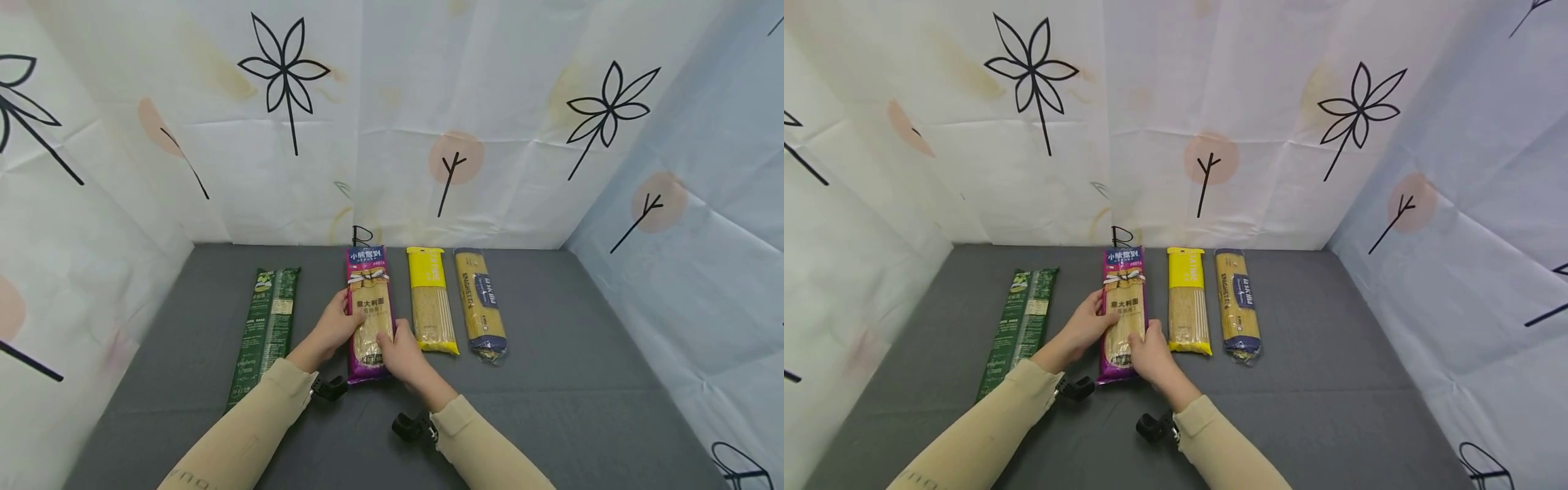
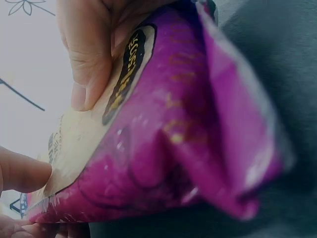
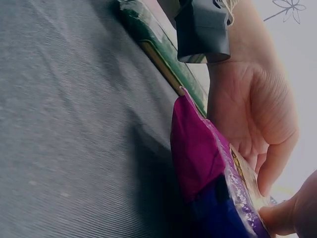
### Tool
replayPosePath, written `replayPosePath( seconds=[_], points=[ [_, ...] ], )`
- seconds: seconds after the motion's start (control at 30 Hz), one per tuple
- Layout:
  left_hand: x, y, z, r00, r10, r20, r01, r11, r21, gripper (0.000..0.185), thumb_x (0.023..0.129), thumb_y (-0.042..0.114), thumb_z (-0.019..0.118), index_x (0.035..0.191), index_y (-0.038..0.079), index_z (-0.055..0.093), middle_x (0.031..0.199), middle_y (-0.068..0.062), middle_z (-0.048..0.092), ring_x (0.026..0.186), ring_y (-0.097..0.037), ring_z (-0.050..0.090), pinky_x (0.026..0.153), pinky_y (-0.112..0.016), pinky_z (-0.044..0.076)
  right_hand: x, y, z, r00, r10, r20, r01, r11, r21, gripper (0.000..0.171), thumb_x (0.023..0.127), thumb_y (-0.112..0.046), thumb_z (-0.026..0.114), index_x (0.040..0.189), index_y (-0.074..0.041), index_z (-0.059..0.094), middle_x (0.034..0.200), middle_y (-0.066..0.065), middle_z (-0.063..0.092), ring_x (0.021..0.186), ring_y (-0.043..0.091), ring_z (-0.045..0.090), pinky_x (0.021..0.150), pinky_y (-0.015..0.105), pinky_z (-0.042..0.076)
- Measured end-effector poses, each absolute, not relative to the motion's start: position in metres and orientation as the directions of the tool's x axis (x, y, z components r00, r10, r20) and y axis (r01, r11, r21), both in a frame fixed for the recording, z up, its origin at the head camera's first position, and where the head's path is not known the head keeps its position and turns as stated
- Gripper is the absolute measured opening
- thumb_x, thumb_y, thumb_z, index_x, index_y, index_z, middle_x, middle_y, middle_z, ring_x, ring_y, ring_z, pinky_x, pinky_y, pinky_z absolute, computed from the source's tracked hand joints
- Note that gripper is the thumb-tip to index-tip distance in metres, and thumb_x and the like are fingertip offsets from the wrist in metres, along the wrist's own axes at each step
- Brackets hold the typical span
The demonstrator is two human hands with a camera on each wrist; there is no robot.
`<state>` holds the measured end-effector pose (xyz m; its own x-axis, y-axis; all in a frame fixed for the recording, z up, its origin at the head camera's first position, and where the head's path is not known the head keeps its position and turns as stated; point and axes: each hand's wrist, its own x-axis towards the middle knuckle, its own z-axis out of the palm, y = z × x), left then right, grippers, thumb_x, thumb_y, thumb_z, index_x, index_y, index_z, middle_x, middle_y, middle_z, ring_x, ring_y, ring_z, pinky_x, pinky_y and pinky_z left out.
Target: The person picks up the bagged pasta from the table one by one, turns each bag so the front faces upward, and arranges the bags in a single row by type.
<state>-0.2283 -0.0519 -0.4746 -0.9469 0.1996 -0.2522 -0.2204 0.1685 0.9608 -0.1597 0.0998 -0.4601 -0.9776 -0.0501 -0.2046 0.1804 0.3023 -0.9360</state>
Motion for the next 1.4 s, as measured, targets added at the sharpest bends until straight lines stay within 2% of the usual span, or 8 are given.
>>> replayPosePath(
  seconds=[0.1,0.23,0.4,0.67,0.87,1.0,1.27,1.4],
  points=[
    [-0.233,-0.051,-0.472,-0.942,0.216,-0.256,-0.223,0.168,0.960,0.073,0.094,0.009,0.059,0.153,0.007,0.016,0.152,-0.016,0.033,0.132,-0.030,0.041,0.105,-0.047,0.036,-0.166,0.101,-0.459,-0.977,-0.042,-0.208,0.185,0.309,-0.933,0.028,0.102,-0.011,0.046,0.122,0.005,0.037,0.104,0.018,0.052,0.090,0.023,0.058,0.072,0.036,0.052],
    [-0.234,-0.053,-0.473,-0.933,0.239,-0.270,-0.223,0.207,0.953,0.075,0.096,0.010,0.058,0.155,0.008,0.012,0.157,-0.014,0.022,0.139,-0.032,0.030,0.106,-0.051,0.034,-0.172,0.103,-0.460,-0.973,-0.055,-0.226,0.194,0.342,-0.920,0.036,0.101,-0.009,0.045,0.132,0.005,0.033,0.108,0.018,0.053,0.092,0.023,0.060,0.074,0.037,0.053],
    [-0.228,-0.055,-0.477,-0.929,0.249,-0.276,-0.195,0.304,0.932,0.073,0.095,0.009,0.059,0.155,0.009,0.016,0.156,-0.014,0.025,0.135,-0.033,0.036,0.099,-0.050,0.043,-0.171,0.106,-0.460,-0.976,-0.090,-0.197,0.133,0.469,-0.873,0.051,0.099,-0.006,0.051,0.142,0.006,0.027,0.118,0.020,0.050,0.103,0.026,0.055,0.085,0.043,0.049],
    [-0.219,-0.052,-0.477,-0.926,0.268,-0.265,-0.155,0.368,0.917,0.076,0.090,0.002,0.063,0.153,0.007,0.022,0.150,-0.017,0.035,0.126,-0.032,0.046,0.088,-0.042,0.051,-0.171,0.106,-0.459,-0.984,-0.066,-0.166,0.102,0.556,-0.825,0.059,0.097,-0.006,0.052,0.147,0.008,0.023,0.137,0.028,0.039,0.124,0.035,0.043,0.099,0.050,0.039],
    [-0.225,-0.052,-0.484,-0.934,0.276,-0.227,-0.120,0.355,0.927,0.074,0.092,0.005,0.063,0.154,0.010,0.023,0.150,-0.015,0.035,0.127,-0.031,0.044,0.093,-0.045,0.048,-0.179,0.106,-0.462,-0.988,-0.038,-0.153,0.102,0.585,-0.804,0.056,0.097,-0.006,0.052,0.145,0.009,0.026,0.135,0.027,0.043,0.122,0.035,0.045,0.099,0.050,0.040],
    [-0.226,-0.057,-0.493,-0.934,0.301,-0.192,-0.082,0.344,0.935,0.073,0.094,0.011,0.064,0.154,0.013,0.023,0.152,-0.012,0.034,0.128,-0.031,0.044,0.097,-0.047,0.044,-0.181,0.109,-0.461,-0.980,-0.037,-0.195,0.138,0.575,-0.807,0.059,0.098,-0.011,0.054,0.147,0.006,0.025,0.138,0.026,0.040,0.125,0.035,0.044,0.099,0.051,0.040],
    [-0.228,-0.061,-0.498,-0.930,0.329,-0.165,-0.055,0.318,0.946,0.074,0.094,0.016,0.066,0.154,0.018,0.024,0.151,-0.009,0.035,0.128,-0.031,0.045,0.100,-0.047,0.042,-0.183,0.112,-0.463,-0.976,-0.059,-0.211,0.151,0.516,-0.843,0.055,0.099,-0.010,0.054,0.146,0.002,0.027,0.125,0.020,0.047,0.107,0.028,0.053,0.089,0.046,0.046],
    [-0.228,-0.061,-0.499,-0.931,0.324,-0.169,-0.060,0.322,0.945,0.072,0.094,0.015,0.066,0.154,0.017,0.026,0.150,-0.009,0.037,0.126,-0.030,0.048,0.099,-0.046,0.043,-0.182,0.111,-0.465,-0.976,-0.053,-0.210,0.153,0.519,-0.841,0.054,0.099,-0.011,0.053,0.146,0.001,0.027,0.126,0.020,0.045,0.108,0.027,0.052,0.089,0.045,0.046]
  ],
)
